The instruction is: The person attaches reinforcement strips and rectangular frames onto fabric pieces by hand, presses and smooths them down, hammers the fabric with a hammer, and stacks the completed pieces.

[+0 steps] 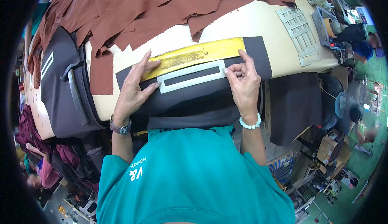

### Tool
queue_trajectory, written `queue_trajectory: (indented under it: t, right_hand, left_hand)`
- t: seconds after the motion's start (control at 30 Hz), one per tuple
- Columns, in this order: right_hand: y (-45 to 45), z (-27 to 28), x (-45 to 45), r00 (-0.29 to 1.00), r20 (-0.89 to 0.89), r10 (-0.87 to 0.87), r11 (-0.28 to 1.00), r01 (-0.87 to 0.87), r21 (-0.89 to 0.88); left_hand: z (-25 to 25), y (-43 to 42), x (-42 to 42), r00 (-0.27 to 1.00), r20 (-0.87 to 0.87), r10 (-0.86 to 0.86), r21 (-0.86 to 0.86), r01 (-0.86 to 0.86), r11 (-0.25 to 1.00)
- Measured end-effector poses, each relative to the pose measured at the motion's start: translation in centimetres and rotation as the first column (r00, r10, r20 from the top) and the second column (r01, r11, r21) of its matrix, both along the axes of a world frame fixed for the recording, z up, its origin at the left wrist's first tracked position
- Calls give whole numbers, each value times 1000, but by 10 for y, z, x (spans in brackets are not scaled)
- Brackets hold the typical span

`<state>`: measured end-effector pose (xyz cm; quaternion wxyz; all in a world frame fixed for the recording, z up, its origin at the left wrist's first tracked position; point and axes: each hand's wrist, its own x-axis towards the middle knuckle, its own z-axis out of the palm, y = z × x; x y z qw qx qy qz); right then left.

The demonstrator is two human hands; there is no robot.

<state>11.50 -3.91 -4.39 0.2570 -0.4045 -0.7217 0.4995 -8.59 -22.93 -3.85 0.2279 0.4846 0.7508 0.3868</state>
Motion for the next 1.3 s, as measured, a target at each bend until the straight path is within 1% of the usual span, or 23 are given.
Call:
queue_trajectory:
  t: [0.1, 0.13, 0.17, 0.2, 0.23, 0.33, 0.37, 0.4, 0.43, 0.47, 0.5, 0.53, 0.6, 0.7, 0.8, 0.87, 0.93, 0.97, 1.07, 1.13, 1.2, 1.27, 1.3]
  right_hand:
    - [-4, 3, -2, 998, 61, -14, 999, 12, 44]
    - [-5, 1, -2, 992, 117, 44, 962, -73, 261]
    - [-7, -4, -1, 979, 183, 88, 872, -164, 460]
    - [-9, -6, -1, 960, 256, 114, 734, -255, 629]
    - [-15, -1, -3, 939, 337, 71, 730, -279, 624]
    - [-21, 3, -7, 896, 443, -32, 573, -347, 742]
    - [-27, 4, -10, 888, 459, -23, 506, -386, 772]
    - [-37, 1, -14, 882, 470, 15, 474, -421, 774]
    - [-51, -5, -18, 875, 466, 130, 489, -466, 737]
    - [-67, -8, -29, 878, 376, 297, 531, -479, 699]
    - [-84, -15, -37, 861, 313, 401, 569, -502, 652]
    - [-98, -25, -45, 841, 308, 445, 578, -532, 618]
    - [-99, -25, -45, 853, 345, 392, 596, -520, 612]
    - [-77, -19, -31, 826, 412, 385, 553, -564, 614]
    - [-52, -13, -12, 825, 503, 259, 587, -548, 596]
    - [-36, -13, 2, 865, 468, 181, 639, -465, 612]
    - [-23, -9, 10, 848, 528, 47, 597, -447, 666]
    - [-18, -7, 10, 871, 491, 17, 615, -396, 681]
    - [-20, 4, 0, 855, 516, -44, 627, -378, 681]
    - [-38, 4, -13, 868, 489, -92, 455, -400, 796]
    - [-80, -4, -27, 890, 383, 246, 509, -455, 730]
    - [-112, -27, -34, 902, 260, 343, 592, -423, 686]
    - [-106, -30, -31, 908, 252, 334, 613, -413, 674]
  left_hand:
    - [2, 2, 4, 1000, -6, 26, 27, -26, 999]
    - [3, 1, 5, 999, -4, 41, 41, -41, 998]
    - [2, 0, 7, 994, -105, 12, 37, -8, 999]
    - [-2, -2, 9, 978, -206, -19, 30, 26, 999]
    - [-5, -4, 11, 951, -306, -49, 24, 59, 998]
    - [-5, -10, 33, 818, -575, -13, 20, 29, 999]
    - [-10, -16, 38, 783, -621, -46, -45, 23, 999]
    - [-12, -20, 42, 767, -641, -45, -65, 5, 998]
    - [-13, -23, 46, 752, -658, -47, -85, -12, 996]
    - [-14, -26, 49, 738, -673, -52, -107, -27, 994]
    - [-15, -28, 51, 769, -636, -60, -137, -37, 990]
    - [-15, -30, 50, 777, -626, -66, -145, -33, 989]
    - [-14, -30, 48, 790, -609, -71, -157, -32, 987]
    - [-17, -30, 46, 787, -613, -76, -153, -23, 988]
    - [-15, -31, 45, 769, -632, -96, -163, -11, 986]
    - [-16, -31, 43, 752, -650, -109, -162, 4, 987]
    - [-17, -32, 41, 753, -644, -137, -178, 27, 984]
    - [-17, -33, 40, 752, -642, -149, -183, 39, 982]
    - [-15, -34, 39, 815, -559, -152, -163, 72, 984]
    - [-12, -36, 39, 820, -540, -189, -175, 111, 978]
    - [-15, -37, 41, 817, -548, -179, -180, 94, 979]
    - [-15, -35, 42, 789, -594, -153, -173, 60, 983]
    - [-14, -33, 43, 796, -589, -139, -151, 61, 987]
